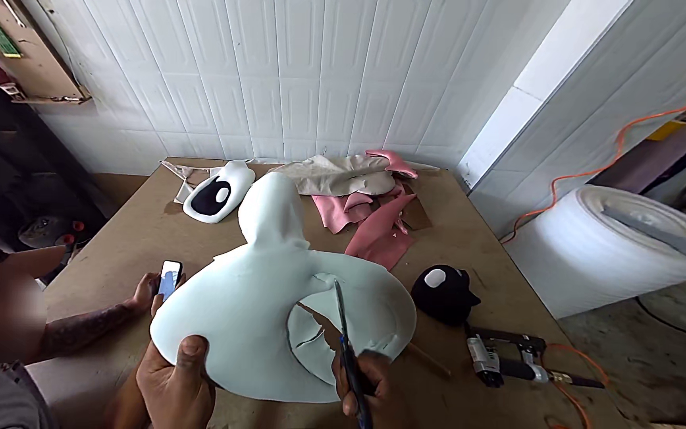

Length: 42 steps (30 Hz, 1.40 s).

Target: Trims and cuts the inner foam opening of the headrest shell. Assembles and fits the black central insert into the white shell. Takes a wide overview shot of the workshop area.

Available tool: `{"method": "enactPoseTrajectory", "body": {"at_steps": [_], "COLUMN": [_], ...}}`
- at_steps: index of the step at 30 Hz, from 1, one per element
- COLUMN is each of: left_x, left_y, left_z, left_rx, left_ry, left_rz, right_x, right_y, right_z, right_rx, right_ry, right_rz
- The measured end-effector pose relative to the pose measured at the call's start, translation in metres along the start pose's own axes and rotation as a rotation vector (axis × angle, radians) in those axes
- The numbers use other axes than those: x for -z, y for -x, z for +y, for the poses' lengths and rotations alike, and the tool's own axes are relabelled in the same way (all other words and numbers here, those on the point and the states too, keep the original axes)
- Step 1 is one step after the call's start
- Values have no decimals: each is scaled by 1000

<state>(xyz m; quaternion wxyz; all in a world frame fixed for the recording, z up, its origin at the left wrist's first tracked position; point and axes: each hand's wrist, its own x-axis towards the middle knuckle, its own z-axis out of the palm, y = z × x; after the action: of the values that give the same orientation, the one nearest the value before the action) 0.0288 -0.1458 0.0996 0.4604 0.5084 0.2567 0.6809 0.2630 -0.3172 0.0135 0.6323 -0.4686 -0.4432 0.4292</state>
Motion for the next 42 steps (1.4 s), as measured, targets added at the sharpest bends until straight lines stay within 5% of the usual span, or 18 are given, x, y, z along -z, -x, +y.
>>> {"method": "enactPoseTrajectory", "body": {"at_steps": [28,33,42], "left_x": [30,39,41], "left_y": [-15,-16,-9], "left_z": [32,41,39], "left_rx": [10,-1,81], "left_ry": [-108,-211,-251], "left_rz": [-152,-217,-271], "right_x": [10,17,6], "right_y": [30,40,72], "right_z": [-30,-52,-10], "right_rx": [-77,-69,-138], "right_ry": [199,398,62], "right_rz": [41,97,36]}}
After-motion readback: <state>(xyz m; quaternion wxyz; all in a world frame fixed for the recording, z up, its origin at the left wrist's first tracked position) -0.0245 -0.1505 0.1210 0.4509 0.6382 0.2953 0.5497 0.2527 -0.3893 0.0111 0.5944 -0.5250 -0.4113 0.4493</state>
